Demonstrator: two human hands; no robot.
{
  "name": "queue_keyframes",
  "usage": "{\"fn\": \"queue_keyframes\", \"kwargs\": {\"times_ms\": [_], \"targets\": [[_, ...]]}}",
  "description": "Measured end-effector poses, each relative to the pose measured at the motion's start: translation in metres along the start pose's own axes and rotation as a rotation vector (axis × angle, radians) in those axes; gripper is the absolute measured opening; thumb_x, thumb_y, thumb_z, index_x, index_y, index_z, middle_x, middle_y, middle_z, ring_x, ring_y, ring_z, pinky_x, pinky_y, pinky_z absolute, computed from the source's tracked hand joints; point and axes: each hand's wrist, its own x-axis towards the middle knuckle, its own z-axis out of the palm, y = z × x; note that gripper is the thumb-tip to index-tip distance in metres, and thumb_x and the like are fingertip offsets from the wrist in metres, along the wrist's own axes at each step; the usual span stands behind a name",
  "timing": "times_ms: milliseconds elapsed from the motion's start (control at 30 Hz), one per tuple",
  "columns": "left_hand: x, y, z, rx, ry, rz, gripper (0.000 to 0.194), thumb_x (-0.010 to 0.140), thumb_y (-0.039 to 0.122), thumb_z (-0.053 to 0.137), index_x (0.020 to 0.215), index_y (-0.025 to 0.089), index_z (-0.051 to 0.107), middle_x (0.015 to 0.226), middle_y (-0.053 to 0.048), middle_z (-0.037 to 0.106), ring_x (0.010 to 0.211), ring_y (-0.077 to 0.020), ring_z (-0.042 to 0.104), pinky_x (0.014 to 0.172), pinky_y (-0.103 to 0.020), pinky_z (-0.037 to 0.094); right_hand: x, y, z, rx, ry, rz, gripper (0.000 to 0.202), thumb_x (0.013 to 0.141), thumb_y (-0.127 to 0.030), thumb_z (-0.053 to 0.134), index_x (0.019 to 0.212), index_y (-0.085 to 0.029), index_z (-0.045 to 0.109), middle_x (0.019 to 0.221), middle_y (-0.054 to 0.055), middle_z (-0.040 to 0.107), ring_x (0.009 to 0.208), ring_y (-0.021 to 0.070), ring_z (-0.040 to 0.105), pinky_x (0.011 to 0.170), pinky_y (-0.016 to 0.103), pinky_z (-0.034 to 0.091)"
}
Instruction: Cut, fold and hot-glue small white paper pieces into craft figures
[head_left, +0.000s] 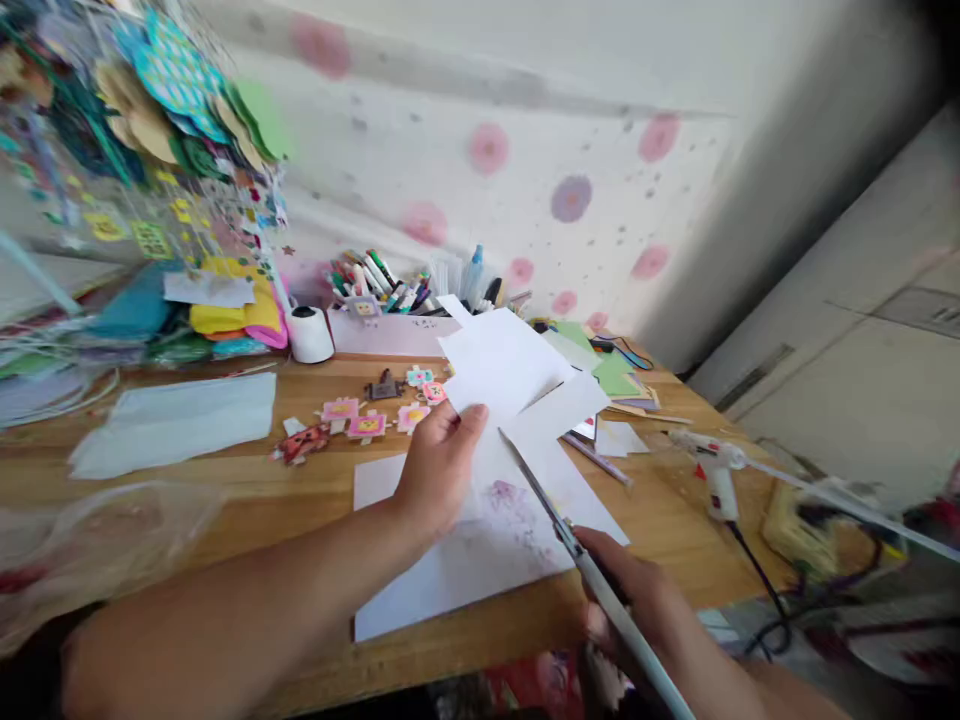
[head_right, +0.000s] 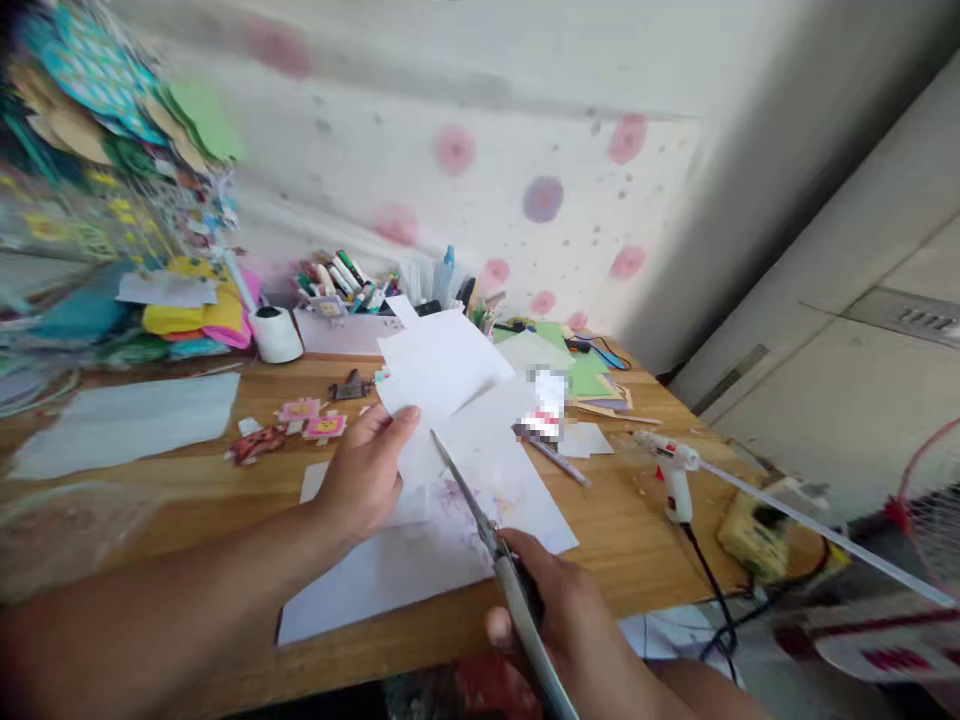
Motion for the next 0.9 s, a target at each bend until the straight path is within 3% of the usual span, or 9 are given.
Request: {"fn": "queue_keyframes", "kwargs": {"times_ms": [267,700,900], "targets": [[0.001,-0.001,0.000,-0.012,0.002,0.004,0.018,0.084,0.031,0.059,0.095,0.017,0.065,0.088,-0.003,0.067,0.084,-0.0175,0.058,0.080,-0.029,0.043,0.000,-0.013,-0.003,0.033,0.027,-0.010,0.057,0.081,-0.062,0.045,0.116,-0.017,0.055,0.064,0.002,0.057,0.056,0.0170,0.054,0.052,0.026,0.040],[0.002,0.000,0.000,-0.064,-0.024,-0.007,0.022,0.085,0.029,0.059,0.104,0.019,0.065,0.103,-0.005,0.069,0.103,-0.0202,0.058,0.094,-0.033,0.040,0.002,-0.020,-0.007,0.101,0.048,-0.057,0.057,0.080,-0.060,0.049,0.115,-0.016,0.056,0.059,0.002,0.057,0.062,0.0211,0.059,0.060,0.029,0.047],[0.002,0.000,-0.001,-0.058,-0.024,-0.002,0.021,0.085,0.029,0.059,0.102,0.019,0.065,0.102,-0.005,0.070,0.099,-0.0199,0.059,0.091,-0.033,0.041,0.002,-0.018,-0.006,0.071,0.039,-0.058,0.056,0.081,-0.059,0.045,0.115,-0.015,0.055,0.056,0.002,0.055,0.072,0.0250,0.062,0.066,0.032,0.048]]}}
